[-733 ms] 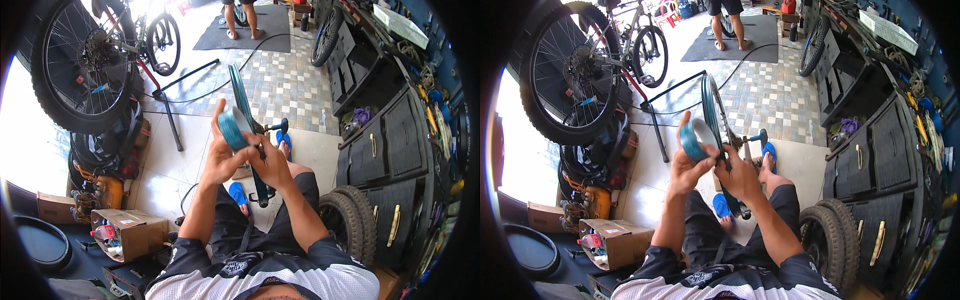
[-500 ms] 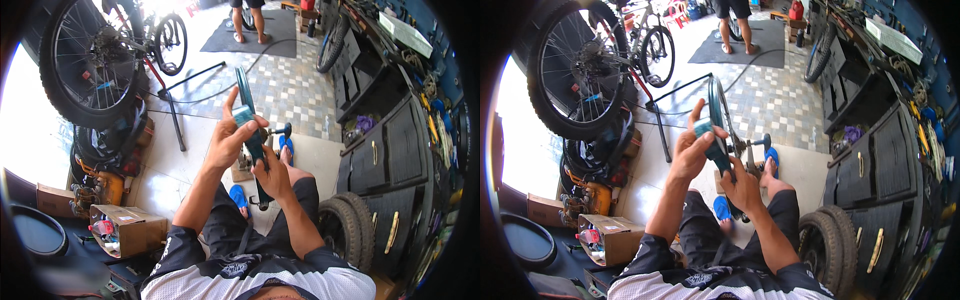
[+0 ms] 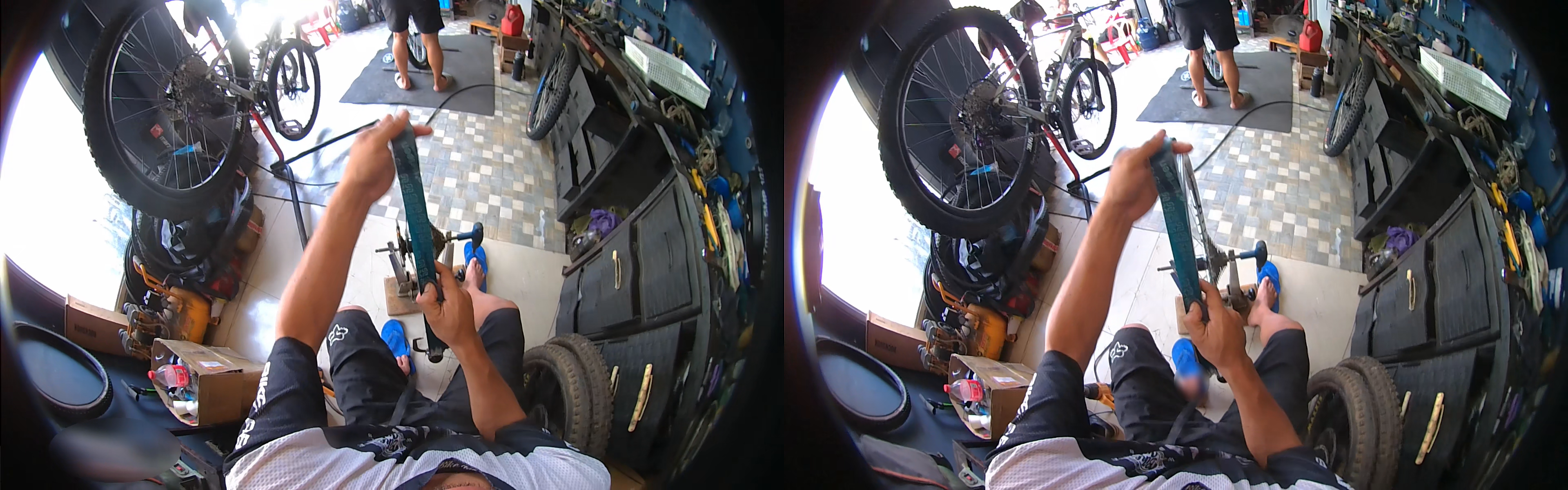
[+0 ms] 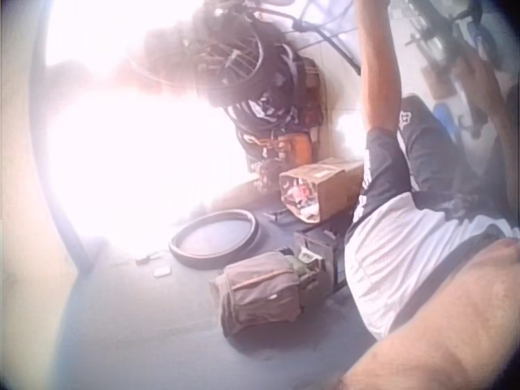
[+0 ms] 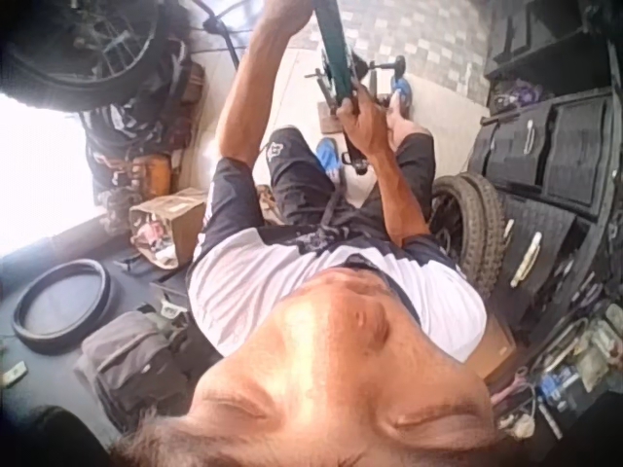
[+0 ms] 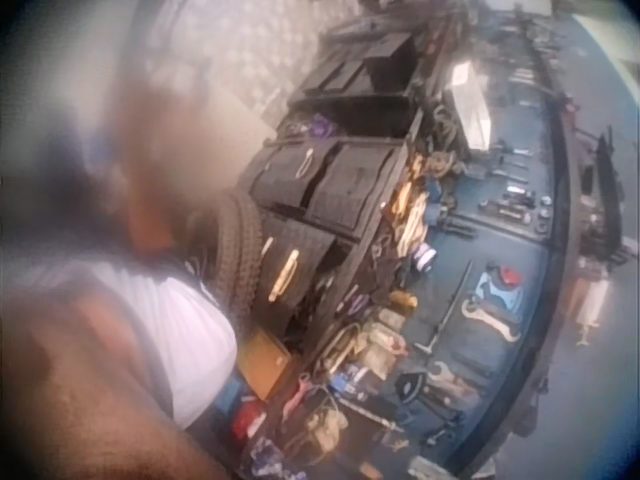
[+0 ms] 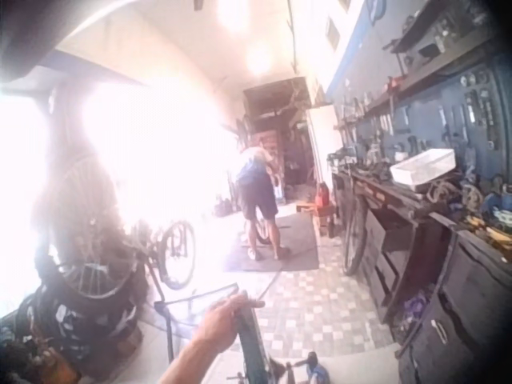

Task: The person wraps a green rim tape around a bicycle wheel rim, smoothing it as they go. They then use a cloth to wipe the rim surface after the tape is applied.

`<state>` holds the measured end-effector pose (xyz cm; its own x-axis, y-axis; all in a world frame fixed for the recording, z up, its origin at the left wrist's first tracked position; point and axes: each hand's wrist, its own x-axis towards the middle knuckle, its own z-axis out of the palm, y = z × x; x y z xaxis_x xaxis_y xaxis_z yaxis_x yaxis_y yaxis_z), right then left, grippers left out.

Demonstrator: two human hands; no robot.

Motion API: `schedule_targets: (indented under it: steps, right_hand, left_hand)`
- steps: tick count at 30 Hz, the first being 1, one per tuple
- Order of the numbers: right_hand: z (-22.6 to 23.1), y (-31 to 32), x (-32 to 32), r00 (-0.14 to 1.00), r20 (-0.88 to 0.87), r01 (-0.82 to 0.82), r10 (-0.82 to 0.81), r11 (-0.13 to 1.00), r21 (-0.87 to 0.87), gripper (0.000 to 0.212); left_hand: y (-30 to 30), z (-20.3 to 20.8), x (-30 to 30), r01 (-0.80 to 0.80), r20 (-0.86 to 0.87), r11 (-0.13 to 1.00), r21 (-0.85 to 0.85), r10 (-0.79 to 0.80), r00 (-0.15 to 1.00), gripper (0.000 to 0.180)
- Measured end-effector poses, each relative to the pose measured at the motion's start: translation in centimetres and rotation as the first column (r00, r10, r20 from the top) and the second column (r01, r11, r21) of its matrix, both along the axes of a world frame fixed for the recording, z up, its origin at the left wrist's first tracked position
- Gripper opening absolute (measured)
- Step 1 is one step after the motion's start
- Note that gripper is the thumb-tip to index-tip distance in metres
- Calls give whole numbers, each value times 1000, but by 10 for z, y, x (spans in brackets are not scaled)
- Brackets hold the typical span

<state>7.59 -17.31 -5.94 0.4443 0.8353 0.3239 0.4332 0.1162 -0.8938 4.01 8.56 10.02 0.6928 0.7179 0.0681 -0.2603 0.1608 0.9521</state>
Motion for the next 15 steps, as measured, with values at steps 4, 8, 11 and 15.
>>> schedule_targets:
  steps: [4,8,11,15]
  right_hand:
    - [-8,-7,-2,1000,-15,10,-11,999,-44,47]
    - [-9,-8,-4,1000,-21,0,-1,999,-43,48]
    - [-10,-8,-5,1000,-28,0,0,1000,-18,49]
    - [-16,-9,-4,999,-43,-4,3,1000,-16,49]
  left_hand:
    - [20,22,9,-13,31,999,-44,14,999,52]
    - [38,31,17,-91,44,995,37,89,995,47]
    - [56,26,17,-1,10,981,194,-1,1000,47]
    - [60,21,23,17,-6,889,459,-16,1000,43]
